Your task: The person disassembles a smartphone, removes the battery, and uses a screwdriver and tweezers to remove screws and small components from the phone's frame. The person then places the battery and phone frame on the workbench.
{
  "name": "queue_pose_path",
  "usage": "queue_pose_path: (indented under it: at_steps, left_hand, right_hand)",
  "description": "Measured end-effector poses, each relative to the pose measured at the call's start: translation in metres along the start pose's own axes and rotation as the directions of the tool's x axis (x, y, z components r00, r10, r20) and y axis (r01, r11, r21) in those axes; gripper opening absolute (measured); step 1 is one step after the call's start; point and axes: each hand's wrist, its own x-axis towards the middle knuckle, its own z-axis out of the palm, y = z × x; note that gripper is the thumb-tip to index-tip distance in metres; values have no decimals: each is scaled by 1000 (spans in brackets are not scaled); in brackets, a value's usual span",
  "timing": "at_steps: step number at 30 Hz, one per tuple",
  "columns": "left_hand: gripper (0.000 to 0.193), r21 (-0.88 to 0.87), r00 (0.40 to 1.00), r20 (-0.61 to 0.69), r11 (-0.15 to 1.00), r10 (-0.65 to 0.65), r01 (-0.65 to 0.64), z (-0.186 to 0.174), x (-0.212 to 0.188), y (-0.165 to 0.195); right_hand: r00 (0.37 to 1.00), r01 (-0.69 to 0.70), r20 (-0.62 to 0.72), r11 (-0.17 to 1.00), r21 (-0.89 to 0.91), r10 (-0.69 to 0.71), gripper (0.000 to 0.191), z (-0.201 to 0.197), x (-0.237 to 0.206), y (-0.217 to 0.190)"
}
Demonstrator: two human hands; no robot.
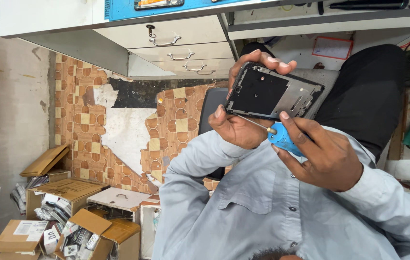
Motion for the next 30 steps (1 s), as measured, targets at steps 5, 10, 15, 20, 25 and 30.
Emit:
queue_pose_path:
  at_steps: [5,10,15,20,25,30]
  left_hand:
    - [75,30,995,12,995,99,-100,-4,-1,-8]
    - [89,250,953,81,920,290,-302,-23,9,-13]
    - [105,281,789,316,742,527,-608,-34,30,-24]
    - [96,109,952,211,963,221,-248,-17,18,-3]
    - [94,25,874,126,882,-469,470,-4,0,30]
    - [101,91,635,184,656,-750,749,-1,7,36]
  right_hand:
    - [988,-152,62,968,201,142,63,-8,3,-17]
    - [927,-361,275,810,462,256,64,-20,-3,-19]
    - [871,-440,481,599,669,103,62,-32,-10,-3]
    - [933,-299,339,780,550,119,64,-46,-21,3]
    - [983,-153,81,982,-108,162,70,-64,-29,10]
    - [976,-214,-23,933,-290,216,62,-89,-25,13]
